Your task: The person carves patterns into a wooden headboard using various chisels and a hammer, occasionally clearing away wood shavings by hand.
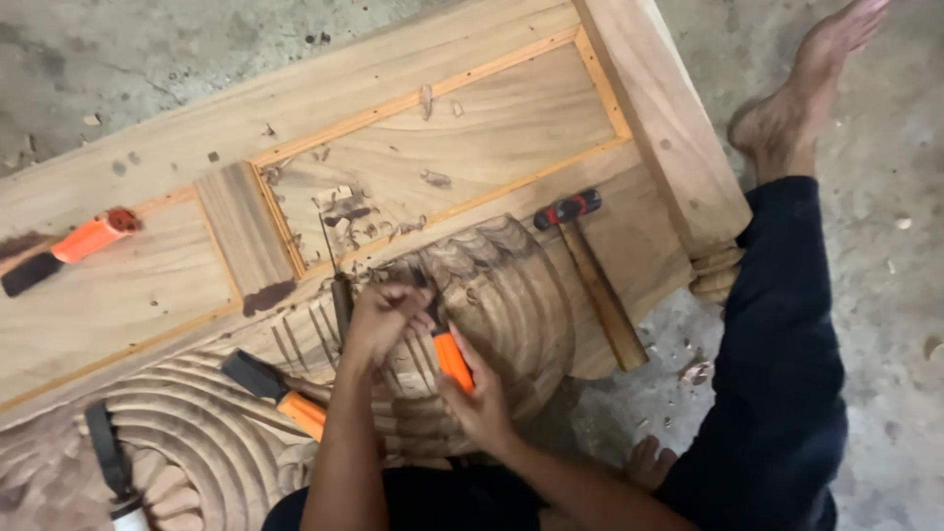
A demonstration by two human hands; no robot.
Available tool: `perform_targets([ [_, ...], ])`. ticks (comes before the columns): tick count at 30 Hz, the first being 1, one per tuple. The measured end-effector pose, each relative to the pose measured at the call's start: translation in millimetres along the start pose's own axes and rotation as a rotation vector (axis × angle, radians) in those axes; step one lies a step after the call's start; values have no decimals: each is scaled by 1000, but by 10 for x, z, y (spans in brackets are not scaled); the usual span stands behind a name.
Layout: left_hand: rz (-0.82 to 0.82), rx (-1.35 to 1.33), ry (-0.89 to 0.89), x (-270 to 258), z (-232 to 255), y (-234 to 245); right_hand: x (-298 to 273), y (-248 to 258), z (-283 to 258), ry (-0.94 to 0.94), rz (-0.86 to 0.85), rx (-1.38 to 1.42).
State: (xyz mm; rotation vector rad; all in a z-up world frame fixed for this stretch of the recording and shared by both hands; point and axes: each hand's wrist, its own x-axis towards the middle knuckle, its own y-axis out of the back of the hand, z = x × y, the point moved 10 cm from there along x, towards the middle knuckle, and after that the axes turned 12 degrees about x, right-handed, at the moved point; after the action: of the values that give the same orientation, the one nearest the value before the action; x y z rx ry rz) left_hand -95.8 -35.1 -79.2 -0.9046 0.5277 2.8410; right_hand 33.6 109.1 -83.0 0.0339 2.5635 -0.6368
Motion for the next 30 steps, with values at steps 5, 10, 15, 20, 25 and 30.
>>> perform_targets([
  [5,-193,349,71,-90,36,-243,-89,187,-5,-25,19,95],
  [10,-69,284,42,-59,112,-190,37,114,-242,-28,-48,79],
  [15,-120,236,59,-12,25,-215,-47,69,-240,-64,1,98],
  [20,-114,258,78,-89,111,-220,-32,59,-298,-40,-17,69],
  [25,-29,341,119,-99,146,-143,29,77,-210,-32,-18,99],
  [30,24,292,92,-124,136,-141,64,49,-196,-61,-8,125],
])
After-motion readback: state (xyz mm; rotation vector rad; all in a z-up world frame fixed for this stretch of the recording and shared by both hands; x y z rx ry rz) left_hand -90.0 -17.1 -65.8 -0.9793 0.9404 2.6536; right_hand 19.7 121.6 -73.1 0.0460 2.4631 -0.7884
